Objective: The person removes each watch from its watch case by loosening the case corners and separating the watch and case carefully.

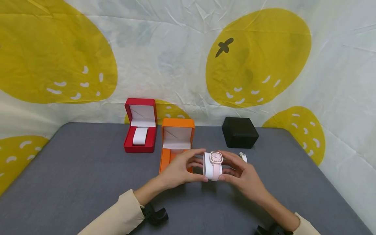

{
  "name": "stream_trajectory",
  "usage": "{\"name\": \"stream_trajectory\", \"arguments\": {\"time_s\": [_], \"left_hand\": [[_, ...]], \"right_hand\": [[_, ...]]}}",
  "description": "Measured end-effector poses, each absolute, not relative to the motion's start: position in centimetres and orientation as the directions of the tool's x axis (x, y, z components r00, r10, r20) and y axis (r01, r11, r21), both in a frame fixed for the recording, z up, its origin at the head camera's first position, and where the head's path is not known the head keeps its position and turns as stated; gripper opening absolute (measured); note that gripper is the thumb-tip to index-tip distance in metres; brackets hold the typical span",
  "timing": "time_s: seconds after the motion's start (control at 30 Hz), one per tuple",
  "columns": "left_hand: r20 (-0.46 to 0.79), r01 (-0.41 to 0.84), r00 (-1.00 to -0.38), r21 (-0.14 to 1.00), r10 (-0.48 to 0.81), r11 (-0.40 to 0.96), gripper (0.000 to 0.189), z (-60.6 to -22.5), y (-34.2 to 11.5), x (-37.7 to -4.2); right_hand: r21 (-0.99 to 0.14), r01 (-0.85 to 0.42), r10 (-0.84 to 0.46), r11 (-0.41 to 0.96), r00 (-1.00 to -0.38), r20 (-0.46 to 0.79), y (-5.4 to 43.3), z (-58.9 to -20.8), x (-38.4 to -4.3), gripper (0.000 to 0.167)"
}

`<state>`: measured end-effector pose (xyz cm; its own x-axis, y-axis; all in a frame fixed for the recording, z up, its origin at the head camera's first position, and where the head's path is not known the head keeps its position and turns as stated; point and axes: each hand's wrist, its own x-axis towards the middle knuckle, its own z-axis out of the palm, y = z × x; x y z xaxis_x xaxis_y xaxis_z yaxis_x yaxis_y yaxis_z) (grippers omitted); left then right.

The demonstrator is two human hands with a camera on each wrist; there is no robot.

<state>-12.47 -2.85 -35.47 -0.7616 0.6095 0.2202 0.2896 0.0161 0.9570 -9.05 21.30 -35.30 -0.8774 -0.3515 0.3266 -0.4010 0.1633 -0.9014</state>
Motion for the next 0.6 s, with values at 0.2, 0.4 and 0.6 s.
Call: {"name": "stream_trajectory", "arguments": {"time_s": [0.2, 0.4, 0.6], "left_hand": [[0.221, 0.301, -0.790, 0.952, 0.572, 0.048, 0.077, -35.7, -2.0, -12.2], [0.239, 0.306, -0.811, 0.951, 0.534, 0.038, 0.073, -36.0, -1.2, -12.2], [0.224, 0.276, -0.823, 0.961, 0.522, 0.021, 0.074, -35.8, -0.8, -11.9]], "right_hand": [[-0.897, -0.413, -0.363, 0.157, -0.869, 0.336, 22.1, -35.6, -9.1, 0.064], [-0.890, -0.429, -0.398, 0.155, -0.852, 0.341, 23.0, -36.2, -9.9, 0.063], [-0.886, -0.451, -0.463, 0.110, -0.812, 0.356, 23.8, -36.6, -10.5, 0.065]]}}
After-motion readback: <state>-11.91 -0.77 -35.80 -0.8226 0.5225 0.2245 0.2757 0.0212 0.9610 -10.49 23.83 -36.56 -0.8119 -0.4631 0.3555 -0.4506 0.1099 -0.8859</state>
